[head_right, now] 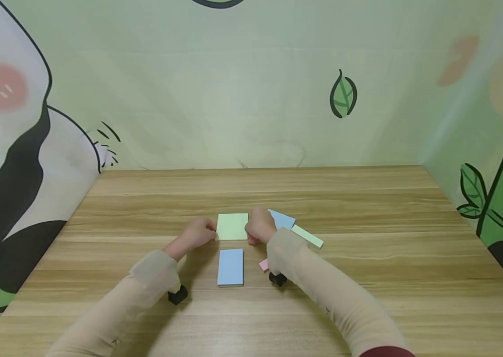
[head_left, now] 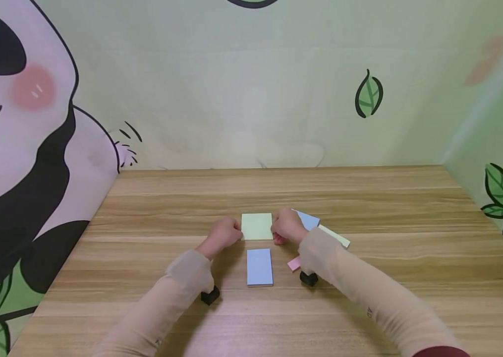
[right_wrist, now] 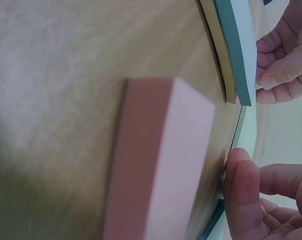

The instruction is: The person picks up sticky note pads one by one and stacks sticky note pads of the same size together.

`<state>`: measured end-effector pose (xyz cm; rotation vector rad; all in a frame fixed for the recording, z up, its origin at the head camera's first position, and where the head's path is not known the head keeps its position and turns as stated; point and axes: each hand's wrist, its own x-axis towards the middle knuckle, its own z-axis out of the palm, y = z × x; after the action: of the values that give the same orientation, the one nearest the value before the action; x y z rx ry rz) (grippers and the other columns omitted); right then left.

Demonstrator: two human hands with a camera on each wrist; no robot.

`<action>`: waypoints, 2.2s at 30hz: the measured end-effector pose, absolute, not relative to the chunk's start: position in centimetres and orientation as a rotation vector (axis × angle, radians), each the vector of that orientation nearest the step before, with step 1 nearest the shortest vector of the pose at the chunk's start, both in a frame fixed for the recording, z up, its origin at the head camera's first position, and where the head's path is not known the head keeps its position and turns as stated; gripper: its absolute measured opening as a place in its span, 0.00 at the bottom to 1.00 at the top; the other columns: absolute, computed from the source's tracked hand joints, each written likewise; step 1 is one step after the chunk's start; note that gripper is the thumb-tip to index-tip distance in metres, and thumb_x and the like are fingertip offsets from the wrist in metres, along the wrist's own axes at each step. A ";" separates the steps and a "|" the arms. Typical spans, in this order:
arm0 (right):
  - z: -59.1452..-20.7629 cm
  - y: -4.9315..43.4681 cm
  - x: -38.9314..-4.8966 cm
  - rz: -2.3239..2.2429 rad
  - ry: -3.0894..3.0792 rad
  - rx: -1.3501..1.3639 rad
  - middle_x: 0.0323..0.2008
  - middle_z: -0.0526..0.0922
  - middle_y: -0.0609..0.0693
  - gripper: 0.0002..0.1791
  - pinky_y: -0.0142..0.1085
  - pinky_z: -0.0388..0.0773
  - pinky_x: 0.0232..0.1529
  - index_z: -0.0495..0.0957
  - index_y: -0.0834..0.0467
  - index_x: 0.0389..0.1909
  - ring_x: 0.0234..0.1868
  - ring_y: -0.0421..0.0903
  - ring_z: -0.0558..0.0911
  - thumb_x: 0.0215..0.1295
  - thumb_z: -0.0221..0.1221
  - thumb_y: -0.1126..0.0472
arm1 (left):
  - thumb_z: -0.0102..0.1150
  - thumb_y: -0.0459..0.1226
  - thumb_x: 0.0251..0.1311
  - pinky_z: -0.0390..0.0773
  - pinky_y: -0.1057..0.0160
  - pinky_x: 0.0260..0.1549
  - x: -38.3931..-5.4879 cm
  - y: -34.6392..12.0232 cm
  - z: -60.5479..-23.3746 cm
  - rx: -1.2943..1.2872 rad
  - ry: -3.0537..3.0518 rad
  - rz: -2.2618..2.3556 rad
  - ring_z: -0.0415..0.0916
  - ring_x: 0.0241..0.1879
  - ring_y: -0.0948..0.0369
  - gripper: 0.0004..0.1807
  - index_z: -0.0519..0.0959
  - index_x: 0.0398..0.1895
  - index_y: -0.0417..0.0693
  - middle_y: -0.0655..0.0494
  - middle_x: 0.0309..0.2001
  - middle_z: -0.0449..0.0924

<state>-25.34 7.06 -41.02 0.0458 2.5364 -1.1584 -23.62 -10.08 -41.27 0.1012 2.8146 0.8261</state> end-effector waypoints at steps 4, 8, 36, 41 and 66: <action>-40.9 7.1 -25.2 -1.146 2.531 0.048 0.08 0.73 0.52 0.12 0.29 0.71 0.11 0.69 0.64 0.11 0.07 0.40 0.72 0.51 0.50 0.73 | 0.52 0.30 0.44 0.59 0.70 0.17 -23.5 -10.0 -41.3 0.123 2.834 0.809 0.62 0.19 0.62 0.04 0.74 0.16 0.43 0.58 0.16 0.65; -40.9 7.2 -25.1 -1.151 2.521 0.045 0.08 0.73 0.52 0.12 0.29 0.71 0.12 0.69 0.64 0.11 0.08 0.41 0.73 0.51 0.50 0.73 | 0.53 0.30 0.43 0.59 0.70 0.17 -23.3 -9.9 -41.3 0.147 2.856 0.799 0.62 0.19 0.62 0.05 0.74 0.15 0.43 0.59 0.16 0.65; -41.1 8.0 -24.9 -1.125 2.500 -0.050 0.10 0.73 0.51 0.12 0.29 0.73 0.14 0.71 0.63 0.11 0.09 0.40 0.73 0.52 0.50 0.70 | 0.55 0.31 0.44 0.59 0.70 0.17 -22.9 -9.8 -41.3 0.170 2.863 0.765 0.61 0.18 0.62 0.07 0.73 0.12 0.45 0.60 0.14 0.65; -40.7 8.7 -25.0 -1.115 2.499 -0.043 0.11 0.73 0.51 0.08 0.31 0.74 0.16 0.74 0.66 0.18 0.10 0.40 0.73 0.53 0.50 0.70 | 0.55 0.32 0.46 0.61 0.69 0.18 -22.9 -9.6 -41.4 0.123 2.874 0.770 0.65 0.20 0.60 0.04 0.75 0.17 0.44 0.57 0.18 0.70; -40.4 11.9 -25.6 -1.108 2.570 -0.038 0.11 0.70 0.49 0.05 0.29 0.72 0.13 0.72 0.66 0.20 0.10 0.38 0.71 0.49 0.48 0.71 | 0.54 0.38 0.50 0.68 0.66 0.26 -23.1 -6.5 -40.4 0.215 2.864 0.744 0.70 0.28 0.61 0.07 0.78 0.29 0.46 0.56 0.31 0.78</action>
<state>-25.61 11.93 -40.40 -0.0382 2.5699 -1.1084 -23.12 -6.50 -40.38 0.2148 2.8635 0.7436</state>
